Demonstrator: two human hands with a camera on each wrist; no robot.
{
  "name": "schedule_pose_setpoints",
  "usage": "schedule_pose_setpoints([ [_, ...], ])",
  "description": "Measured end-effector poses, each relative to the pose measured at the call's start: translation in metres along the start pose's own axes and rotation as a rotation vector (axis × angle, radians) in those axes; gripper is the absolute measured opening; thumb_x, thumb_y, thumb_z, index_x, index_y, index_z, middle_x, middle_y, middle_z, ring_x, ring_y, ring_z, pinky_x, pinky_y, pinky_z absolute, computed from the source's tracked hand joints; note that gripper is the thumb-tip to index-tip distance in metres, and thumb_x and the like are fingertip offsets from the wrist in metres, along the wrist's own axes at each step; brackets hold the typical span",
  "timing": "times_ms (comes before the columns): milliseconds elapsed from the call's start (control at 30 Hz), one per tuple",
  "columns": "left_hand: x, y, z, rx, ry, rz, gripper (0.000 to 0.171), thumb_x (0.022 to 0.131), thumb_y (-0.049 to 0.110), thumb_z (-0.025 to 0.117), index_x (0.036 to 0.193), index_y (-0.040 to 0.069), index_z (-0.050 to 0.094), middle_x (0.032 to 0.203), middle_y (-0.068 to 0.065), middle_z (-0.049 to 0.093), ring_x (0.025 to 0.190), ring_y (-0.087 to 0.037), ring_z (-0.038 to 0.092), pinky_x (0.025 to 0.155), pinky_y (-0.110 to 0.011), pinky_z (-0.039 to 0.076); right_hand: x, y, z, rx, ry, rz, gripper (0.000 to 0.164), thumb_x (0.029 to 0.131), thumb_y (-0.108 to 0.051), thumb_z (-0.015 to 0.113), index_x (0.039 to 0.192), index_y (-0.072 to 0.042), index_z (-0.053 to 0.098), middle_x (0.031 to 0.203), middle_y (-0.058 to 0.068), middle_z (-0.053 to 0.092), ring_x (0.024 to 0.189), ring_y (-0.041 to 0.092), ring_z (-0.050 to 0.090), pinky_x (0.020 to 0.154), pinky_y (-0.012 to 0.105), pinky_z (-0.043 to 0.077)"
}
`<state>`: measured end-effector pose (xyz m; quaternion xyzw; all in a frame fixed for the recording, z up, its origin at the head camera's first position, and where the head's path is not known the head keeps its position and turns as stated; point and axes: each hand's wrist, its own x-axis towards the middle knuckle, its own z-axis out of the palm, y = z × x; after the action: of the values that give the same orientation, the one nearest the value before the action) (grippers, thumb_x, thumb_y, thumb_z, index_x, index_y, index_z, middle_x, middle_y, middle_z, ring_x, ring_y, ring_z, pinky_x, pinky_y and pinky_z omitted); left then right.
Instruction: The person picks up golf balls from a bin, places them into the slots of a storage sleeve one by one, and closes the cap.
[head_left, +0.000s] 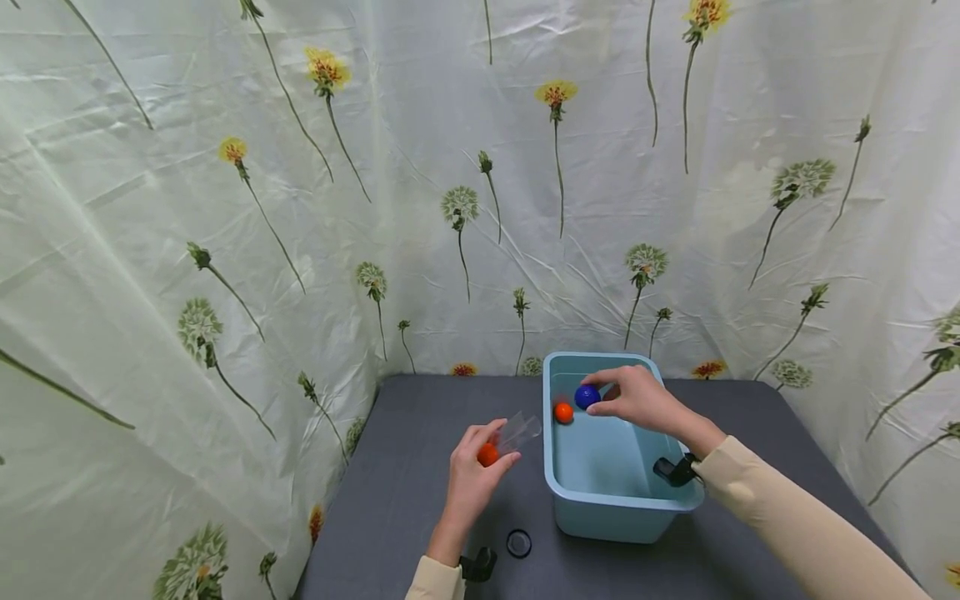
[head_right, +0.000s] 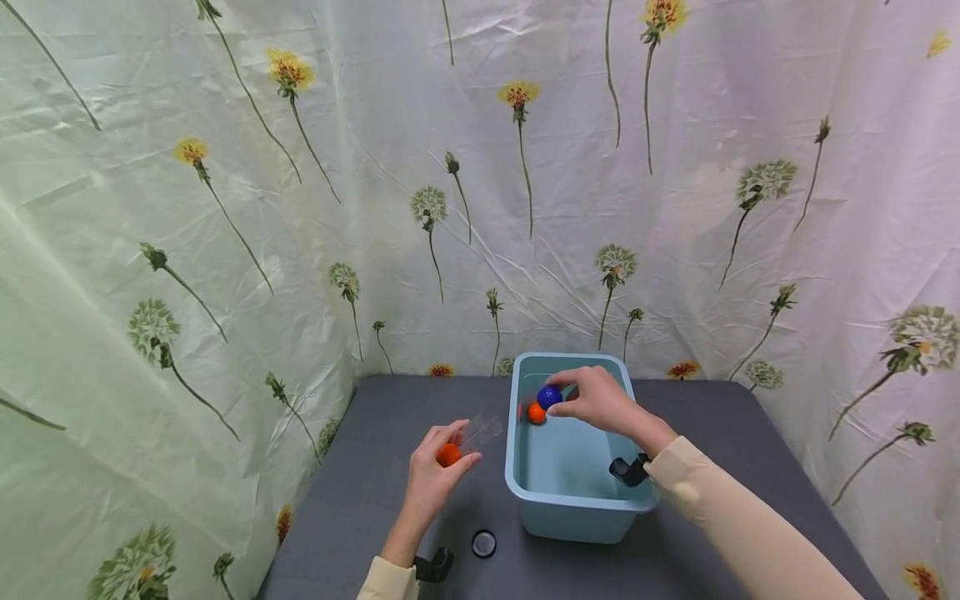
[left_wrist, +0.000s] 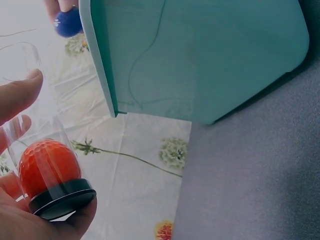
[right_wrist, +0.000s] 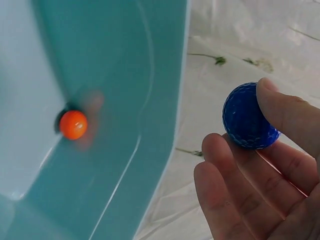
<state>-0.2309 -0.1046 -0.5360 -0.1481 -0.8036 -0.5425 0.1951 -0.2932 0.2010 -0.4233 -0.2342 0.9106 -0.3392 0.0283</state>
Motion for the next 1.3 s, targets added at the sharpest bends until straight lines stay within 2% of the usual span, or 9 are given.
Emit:
schedule_pose_setpoints([
  [167,-0.001,0.003,-0.001,-0.01,0.004,-0.012,0.049,0.083,0.026,0.085,0.129,0.029,0.067,0.111,-0.006,0.062,0.098,-0.024,0.062,0.082,-0.031,0.058,-0.006,-0.013,0.005,0.011,0.032,-0.028,0.048,0.084,-0.032,0.083,0.127,-0.015,0.07,0.111,0.003,0.071,0.085,0.013,0.07,0.066,0.03,0.056],
  [367,-0.002,0.005,-0.002,-0.018,0.002,-0.016,0.05,0.082,0.024,0.085,0.129,0.029,0.068,0.111,0.004,0.06,0.101,-0.033,0.063,0.083,-0.031,0.057,-0.013,-0.028,0.015,0.062,0.08,-0.075,0.046,0.085,-0.029,0.083,0.128,-0.018,0.07,0.116,0.002,0.07,0.09,0.019,0.07,0.065,0.03,0.056],
  [467,-0.004,0.005,-0.002,-0.013,0.001,-0.003,0.05,0.082,0.022,0.086,0.128,0.028,0.068,0.112,0.001,0.061,0.101,-0.029,0.064,0.083,-0.031,0.057,-0.016,-0.034,0.023,0.104,0.089,-0.106,0.047,0.086,-0.032,0.082,0.129,-0.019,0.069,0.116,0.0,0.07,0.091,0.019,0.069,0.065,0.03,0.057],
  [600,-0.005,0.005,-0.002,-0.002,-0.004,0.001,0.051,0.082,0.019,0.085,0.129,0.027,0.068,0.113,-0.008,0.063,0.101,-0.021,0.063,0.083,-0.03,0.057,-0.018,-0.042,0.034,0.144,0.093,-0.129,0.048,0.086,-0.033,0.081,0.129,-0.018,0.068,0.113,-0.002,0.071,0.09,0.017,0.069,0.065,0.03,0.057],
  [700,-0.006,0.005,-0.001,0.005,-0.01,-0.011,0.051,0.083,0.018,0.085,0.13,0.027,0.067,0.114,-0.013,0.062,0.101,-0.021,0.062,0.084,-0.03,0.056,-0.018,-0.046,0.041,0.149,0.097,-0.129,0.049,0.085,-0.034,0.082,0.13,-0.017,0.068,0.112,-0.002,0.071,0.089,0.016,0.069,0.066,0.029,0.057],
  [1000,-0.009,0.007,-0.001,0.017,-0.015,-0.041,0.051,0.083,0.02,0.085,0.13,0.027,0.068,0.114,-0.01,0.063,0.102,-0.018,0.061,0.086,-0.029,0.055,-0.019,-0.049,0.054,0.171,0.08,-0.124,0.046,0.086,-0.038,0.081,0.128,-0.023,0.069,0.11,-0.004,0.07,0.09,0.014,0.067,0.066,0.029,0.057],
  [1200,-0.009,0.007,-0.001,0.014,-0.026,-0.018,0.051,0.084,0.025,0.084,0.132,0.018,0.067,0.114,-0.01,0.063,0.102,-0.021,0.061,0.085,-0.029,0.056,-0.017,-0.048,0.059,0.17,0.075,-0.139,0.044,0.086,-0.038,0.081,0.127,-0.026,0.07,0.11,-0.006,0.07,0.09,0.015,0.066,0.065,0.029,0.057],
  [1300,-0.01,0.007,-0.001,0.015,-0.028,0.0,0.051,0.084,0.025,0.084,0.132,0.016,0.067,0.113,-0.009,0.062,0.101,-0.023,0.062,0.084,-0.03,0.056,-0.016,-0.048,0.06,0.16,0.067,-0.134,0.044,0.086,-0.039,0.081,0.127,-0.027,0.069,0.111,-0.007,0.069,0.091,0.015,0.066,0.065,0.028,0.057],
])
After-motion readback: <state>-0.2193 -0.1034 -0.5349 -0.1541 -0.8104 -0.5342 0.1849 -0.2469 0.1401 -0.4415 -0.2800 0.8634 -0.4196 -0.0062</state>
